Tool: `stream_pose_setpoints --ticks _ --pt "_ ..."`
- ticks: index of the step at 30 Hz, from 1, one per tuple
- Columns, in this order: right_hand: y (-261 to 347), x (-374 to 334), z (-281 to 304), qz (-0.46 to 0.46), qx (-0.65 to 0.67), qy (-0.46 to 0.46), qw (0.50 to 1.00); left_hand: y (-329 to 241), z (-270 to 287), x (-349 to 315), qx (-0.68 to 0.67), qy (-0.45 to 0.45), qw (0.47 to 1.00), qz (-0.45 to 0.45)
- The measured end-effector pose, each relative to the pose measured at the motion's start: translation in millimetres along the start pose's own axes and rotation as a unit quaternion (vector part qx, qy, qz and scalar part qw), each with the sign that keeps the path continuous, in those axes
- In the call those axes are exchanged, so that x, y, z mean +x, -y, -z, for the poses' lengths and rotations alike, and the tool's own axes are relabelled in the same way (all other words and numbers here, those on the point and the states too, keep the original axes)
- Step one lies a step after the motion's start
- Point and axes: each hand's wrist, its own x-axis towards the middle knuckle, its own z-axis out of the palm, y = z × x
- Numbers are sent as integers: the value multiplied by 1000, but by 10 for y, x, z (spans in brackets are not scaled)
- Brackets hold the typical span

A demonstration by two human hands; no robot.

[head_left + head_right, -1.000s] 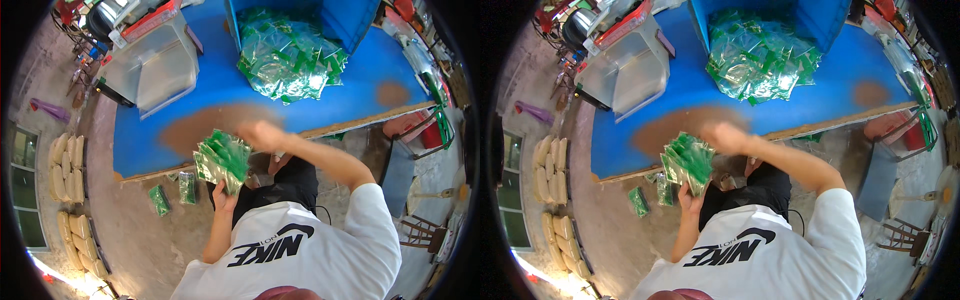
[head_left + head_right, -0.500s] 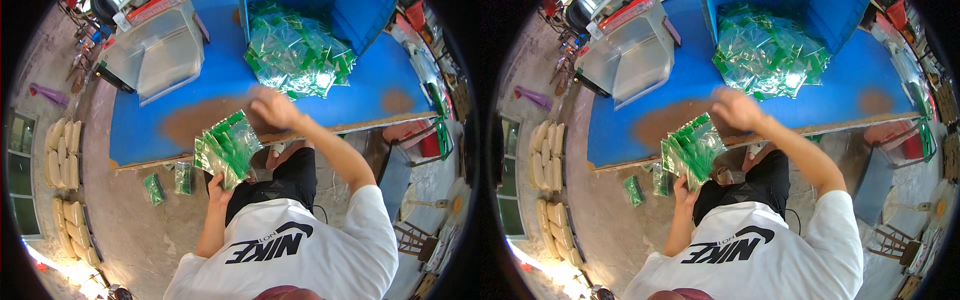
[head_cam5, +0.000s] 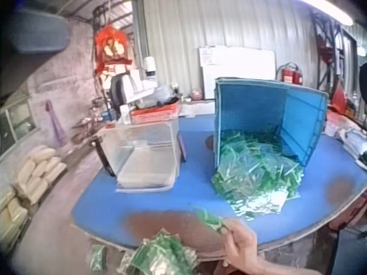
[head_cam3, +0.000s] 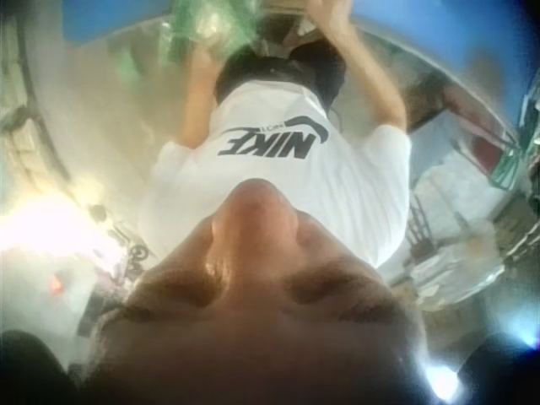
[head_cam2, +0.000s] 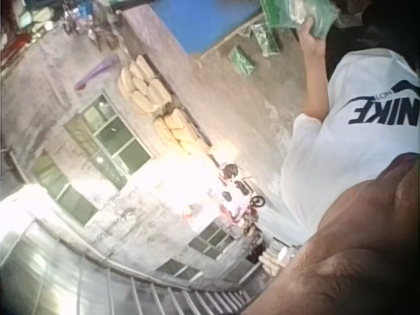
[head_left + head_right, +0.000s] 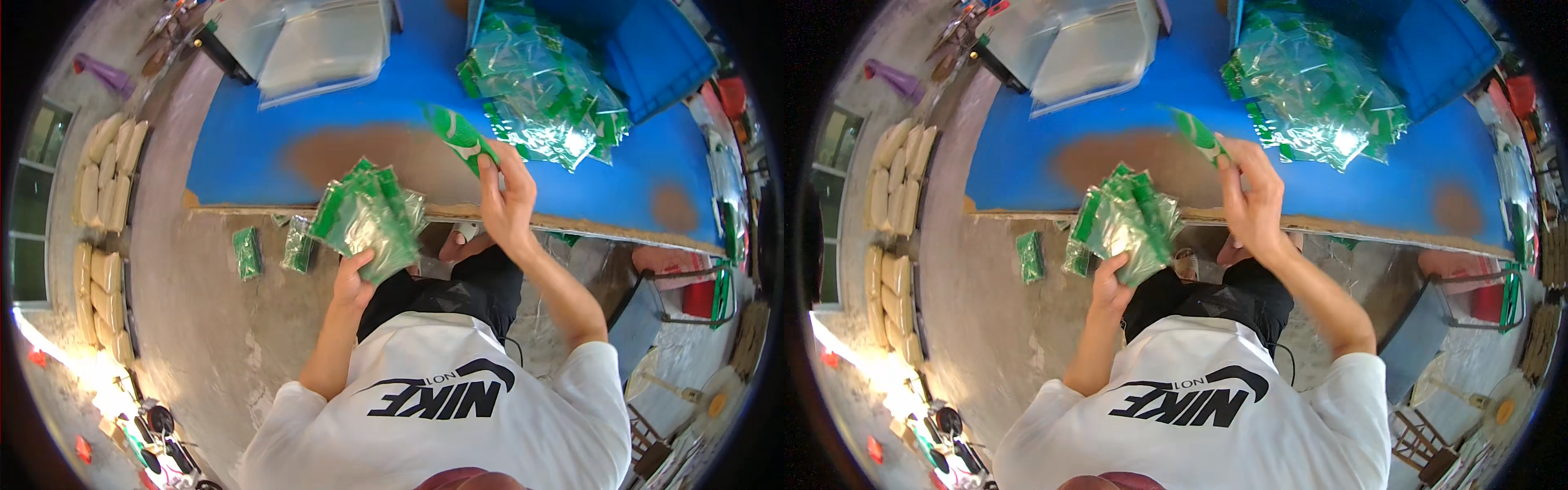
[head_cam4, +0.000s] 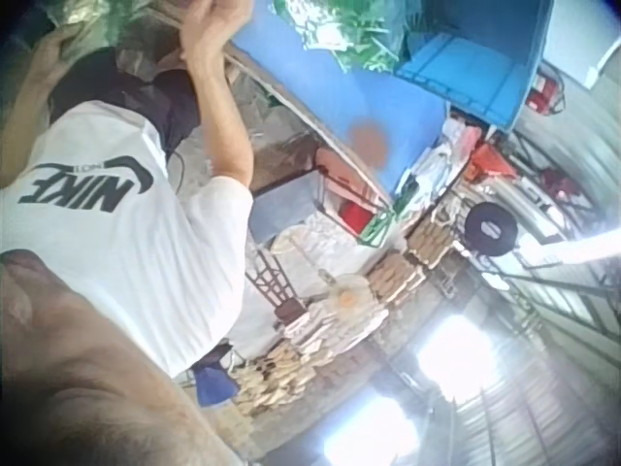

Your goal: Counting small green packets and putting them into a larger plastic bag.

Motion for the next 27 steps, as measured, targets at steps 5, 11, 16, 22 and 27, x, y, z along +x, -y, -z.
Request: stream_pose_setpoints --ticks 5,11,16,22,27 --pt "281 -417 -366 272 -95 226 931 124 -348 -9 19 34 997 -70" --pt "103 -551 -427 199 -121 283 930 110 -435 -9 -53 46 995 -64" --pt "-41 -363 -396 52 -28 261 964 27 -496 4 89 22 988 -127" --pt "-200 367 -269 -159 324 282 889 -497 -785 533 335 126 902 -240" --pt "-804 311 -436 -108 46 286 951 -796 -909 1103 584 275 714 -272"
